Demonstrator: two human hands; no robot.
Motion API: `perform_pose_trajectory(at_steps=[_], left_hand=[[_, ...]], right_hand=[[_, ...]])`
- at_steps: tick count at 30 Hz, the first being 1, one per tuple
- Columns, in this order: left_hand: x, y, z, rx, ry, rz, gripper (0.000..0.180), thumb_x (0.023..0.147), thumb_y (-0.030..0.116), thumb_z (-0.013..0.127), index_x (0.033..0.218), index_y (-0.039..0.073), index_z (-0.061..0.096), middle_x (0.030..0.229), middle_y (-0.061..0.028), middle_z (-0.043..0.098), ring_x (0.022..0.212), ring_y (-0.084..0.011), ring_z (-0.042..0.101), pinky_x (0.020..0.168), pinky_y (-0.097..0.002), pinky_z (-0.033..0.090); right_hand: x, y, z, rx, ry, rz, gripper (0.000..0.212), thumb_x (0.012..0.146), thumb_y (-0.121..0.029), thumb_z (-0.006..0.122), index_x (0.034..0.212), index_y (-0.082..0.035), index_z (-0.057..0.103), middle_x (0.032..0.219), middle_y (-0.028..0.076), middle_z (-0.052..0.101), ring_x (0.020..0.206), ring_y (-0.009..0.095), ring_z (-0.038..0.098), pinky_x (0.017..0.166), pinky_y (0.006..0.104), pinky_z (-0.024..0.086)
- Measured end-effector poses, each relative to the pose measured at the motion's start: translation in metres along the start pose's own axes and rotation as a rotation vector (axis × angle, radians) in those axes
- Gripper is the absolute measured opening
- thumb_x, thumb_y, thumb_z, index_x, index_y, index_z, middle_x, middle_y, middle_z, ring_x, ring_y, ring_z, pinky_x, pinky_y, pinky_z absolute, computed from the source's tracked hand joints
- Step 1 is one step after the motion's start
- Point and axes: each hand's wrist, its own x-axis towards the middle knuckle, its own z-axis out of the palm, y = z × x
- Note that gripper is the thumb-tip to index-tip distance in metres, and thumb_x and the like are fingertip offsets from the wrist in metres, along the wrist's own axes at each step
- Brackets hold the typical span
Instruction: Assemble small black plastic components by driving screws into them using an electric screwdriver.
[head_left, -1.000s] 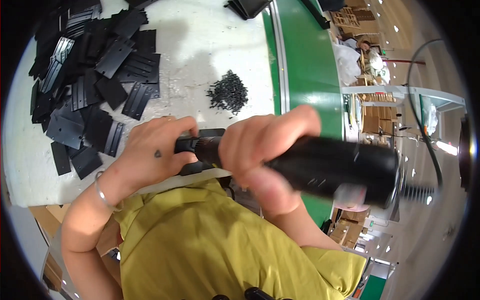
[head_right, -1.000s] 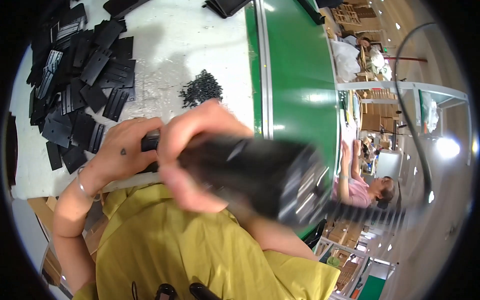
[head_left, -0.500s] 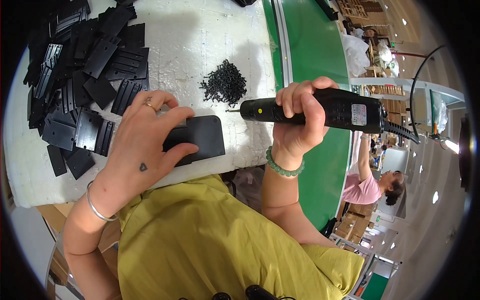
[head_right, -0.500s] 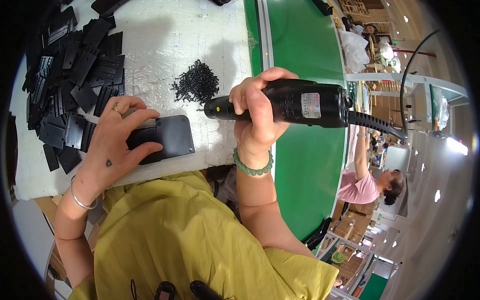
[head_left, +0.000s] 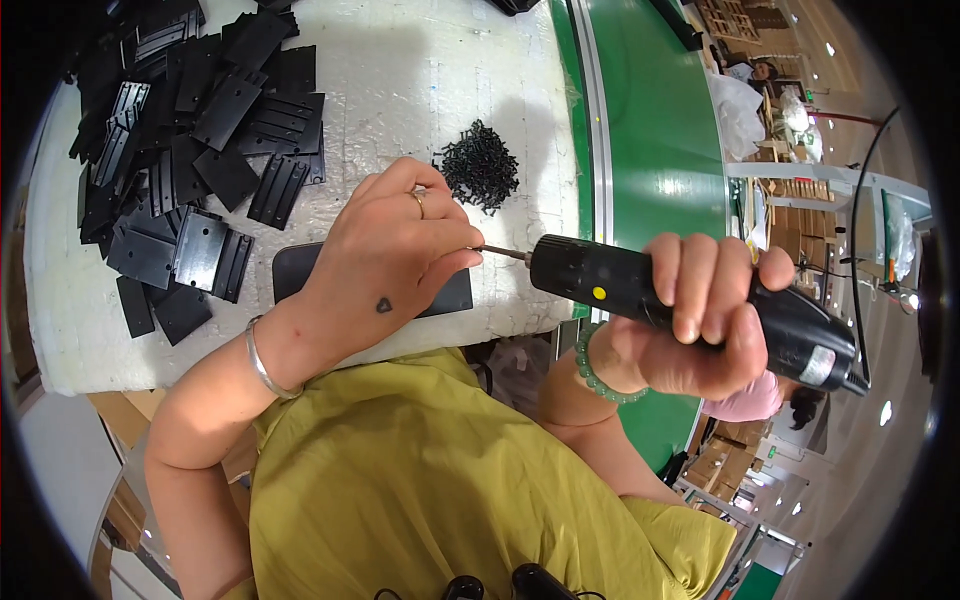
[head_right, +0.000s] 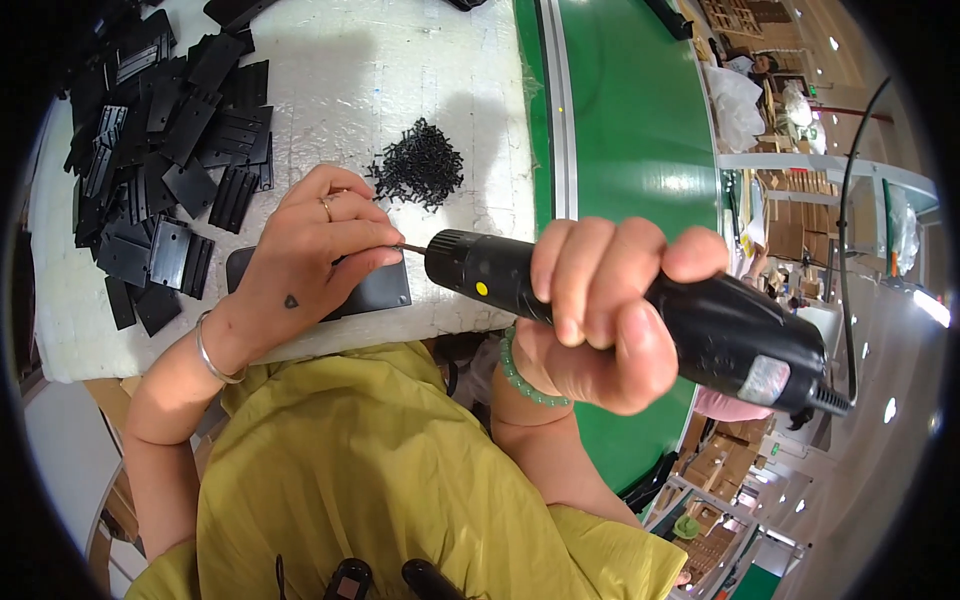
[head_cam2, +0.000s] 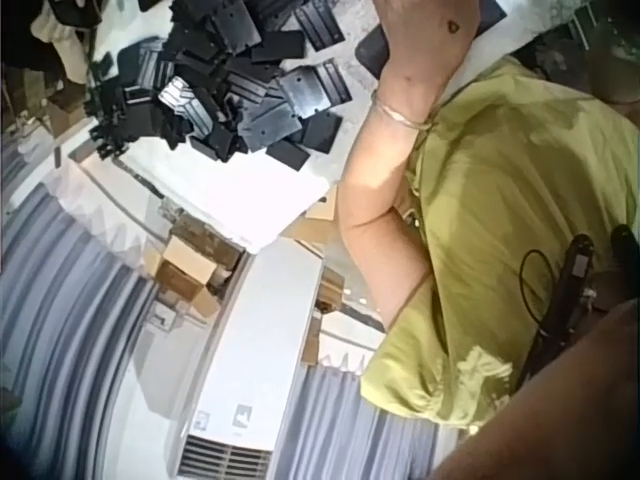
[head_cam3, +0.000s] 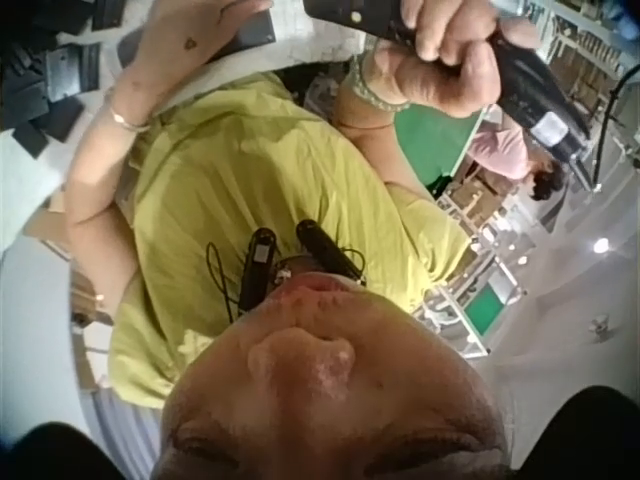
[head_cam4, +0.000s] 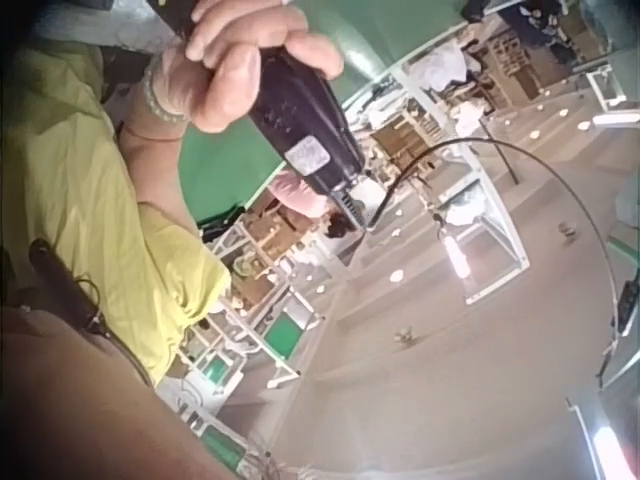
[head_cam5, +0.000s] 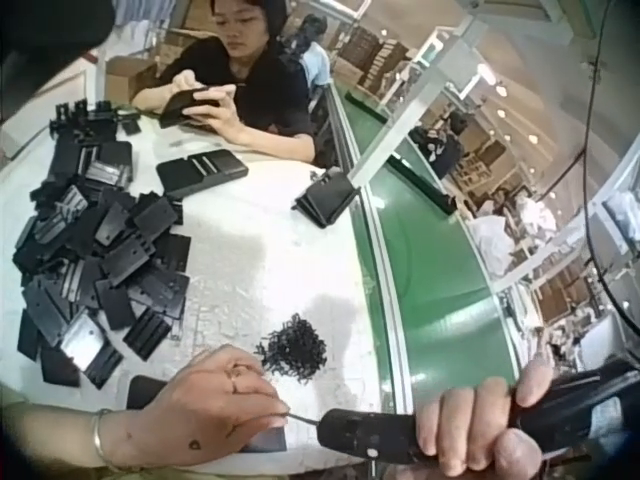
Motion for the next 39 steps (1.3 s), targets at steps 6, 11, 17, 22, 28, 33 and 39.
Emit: perform_pose_trajectory(at_steps=[6, 11, 17, 22, 28, 33, 39], left_hand=[[-0.003, 0.010, -0.007, 0.011, 0.024, 0.006, 0.014, 0.068, 0.003, 0.070, 0.080, 0.004, 0.064, 0.078, -0.0046, 0.062, 0.086, -0.0270, 0.054, 0.072, -0.0337, 0.044], [-0.010, 0.014, -0.010, 0.040, 0.060, 0.031, 0.015, 0.067, 0.001, 0.069, 0.079, 0.004, 0.063, 0.078, -0.0041, 0.061, 0.085, -0.0267, 0.054, 0.071, -0.0342, 0.044], [-0.018, 0.014, -0.015, 0.148, -0.113, 0.139, 0.019, 0.064, -0.001, 0.068, 0.081, 0.005, 0.062, 0.078, -0.0047, 0.061, 0.086, -0.0246, 0.055, 0.069, -0.0338, 0.045], [-0.038, 0.010, -0.022, -0.010, -0.110, -0.065, 0.029, 0.066, -0.003, 0.067, 0.094, 0.006, 0.063, 0.091, -0.0067, 0.062, 0.093, -0.0288, 0.055, 0.079, -0.0359, 0.045], [-0.038, 0.009, -0.048, 0.321, -0.043, -0.231, 0.054, 0.072, 0.005, 0.068, 0.123, 0.010, 0.050, 0.117, -0.0131, 0.052, 0.106, -0.0325, 0.048, 0.090, -0.0376, 0.040], [-0.051, 0.005, -0.039, 0.341, -0.089, -0.273, 0.046, 0.070, 0.022, 0.072, 0.111, 0.007, 0.056, 0.095, -0.0116, 0.056, 0.089, -0.0302, 0.052, 0.077, -0.0369, 0.043], [-0.060, -0.002, -0.038, 0.256, -0.133, -0.331, 0.039, 0.069, 0.028, 0.072, 0.097, 0.006, 0.058, 0.080, -0.0089, 0.054, 0.077, -0.0293, 0.053, 0.067, -0.0368, 0.042]], right_hand=[[0.000, -0.006, 0.004, 0.007, -0.088, -0.026, 0.031, 0.079, -0.008, 0.051, 0.108, -0.009, 0.042, 0.062, -0.002, 0.045, 0.050, 0.009, 0.045, 0.051, 0.0237, 0.037], [0.000, -0.005, 0.013, 0.012, -0.097, -0.033, 0.032, 0.078, -0.007, 0.054, 0.107, -0.010, 0.042, 0.061, -0.003, 0.046, 0.049, 0.009, 0.046, 0.049, 0.0234, 0.038], [0.004, -0.009, 0.022, -0.069, -0.240, 0.125, 0.027, 0.071, -0.008, 0.058, 0.095, -0.011, 0.046, 0.059, -0.006, 0.050, 0.049, 0.005, 0.050, 0.051, 0.0180, 0.042], [-0.002, 0.002, 0.031, -0.071, -0.279, 0.119, 0.028, 0.072, -0.009, 0.058, 0.098, -0.011, 0.046, 0.059, -0.007, 0.050, 0.049, 0.004, 0.048, 0.050, 0.0180, 0.039], [-0.014, 0.014, 0.041, -0.153, -0.328, 0.204, 0.032, 0.075, -0.010, 0.058, 0.104, -0.014, 0.044, 0.060, -0.006, 0.047, 0.048, 0.005, 0.046, 0.048, 0.0196, 0.039], [-0.023, 0.019, 0.048, -0.150, -0.407, 0.277, 0.034, 0.074, -0.009, 0.059, 0.104, -0.014, 0.043, 0.060, -0.005, 0.047, 0.045, 0.008, 0.046, 0.045, 0.0218, 0.039], [-0.029, 0.026, 0.055, -0.198, -0.325, 0.295, 0.031, 0.073, -0.008, 0.061, 0.096, -0.014, 0.042, 0.058, -0.005, 0.047, 0.043, 0.008, 0.045, 0.044, 0.0234, 0.039]])
